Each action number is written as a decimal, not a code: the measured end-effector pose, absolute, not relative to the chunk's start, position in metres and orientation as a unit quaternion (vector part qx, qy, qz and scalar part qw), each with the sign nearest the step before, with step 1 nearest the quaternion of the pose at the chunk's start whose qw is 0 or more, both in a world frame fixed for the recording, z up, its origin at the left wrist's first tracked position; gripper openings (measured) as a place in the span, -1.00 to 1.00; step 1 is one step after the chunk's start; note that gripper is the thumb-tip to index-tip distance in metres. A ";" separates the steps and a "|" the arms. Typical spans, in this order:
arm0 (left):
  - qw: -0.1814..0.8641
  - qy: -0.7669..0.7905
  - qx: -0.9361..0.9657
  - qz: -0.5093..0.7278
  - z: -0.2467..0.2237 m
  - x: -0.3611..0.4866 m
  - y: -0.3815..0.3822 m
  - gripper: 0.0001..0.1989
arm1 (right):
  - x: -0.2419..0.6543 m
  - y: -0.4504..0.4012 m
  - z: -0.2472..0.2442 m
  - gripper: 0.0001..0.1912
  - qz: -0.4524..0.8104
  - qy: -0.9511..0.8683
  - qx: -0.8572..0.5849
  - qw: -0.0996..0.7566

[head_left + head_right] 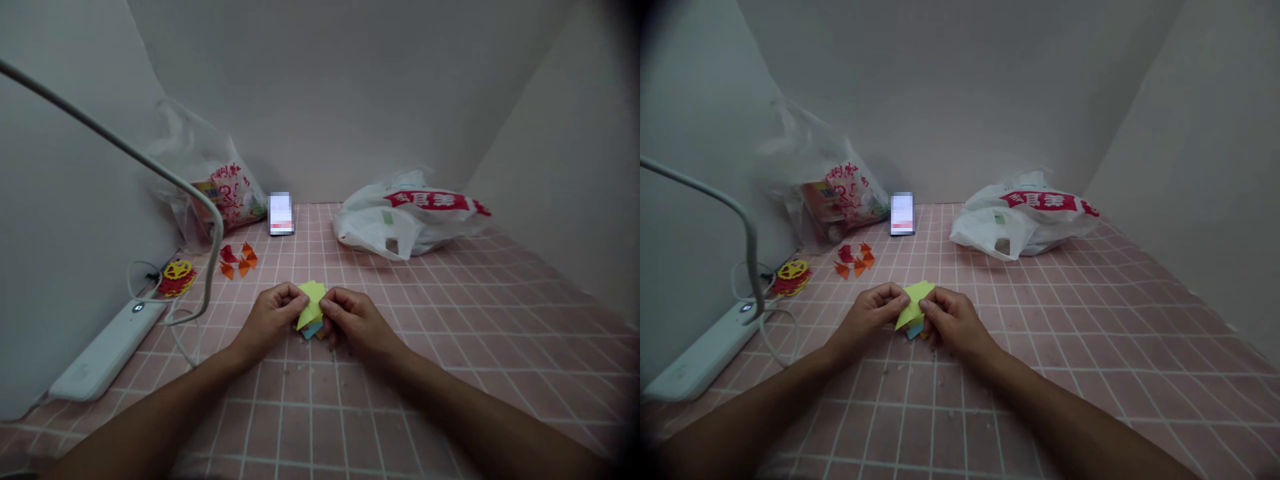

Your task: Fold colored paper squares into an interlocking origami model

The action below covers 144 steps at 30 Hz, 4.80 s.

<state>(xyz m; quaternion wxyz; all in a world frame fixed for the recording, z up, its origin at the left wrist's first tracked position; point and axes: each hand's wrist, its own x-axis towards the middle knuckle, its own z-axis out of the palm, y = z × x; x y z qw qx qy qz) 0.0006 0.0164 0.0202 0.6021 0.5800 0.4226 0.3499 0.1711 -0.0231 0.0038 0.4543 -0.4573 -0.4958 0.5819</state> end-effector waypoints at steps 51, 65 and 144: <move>0.655 0.422 0.522 0.346 0.016 0.000 0.021 -0.72 | 0.173 -0.021 0.002 -0.66 0.579 -0.484 -0.448 0.479; 0.596 0.407 0.608 0.331 0.019 0.002 0.016 -0.78 | 0.172 -0.023 0.005 -0.71 0.607 -0.505 -0.436 0.432; 0.805 0.300 0.392 0.328 0.011 0.007 0.010 -0.65 | 0.167 -0.024 0.003 -0.70 0.691 -0.449 -0.304 0.479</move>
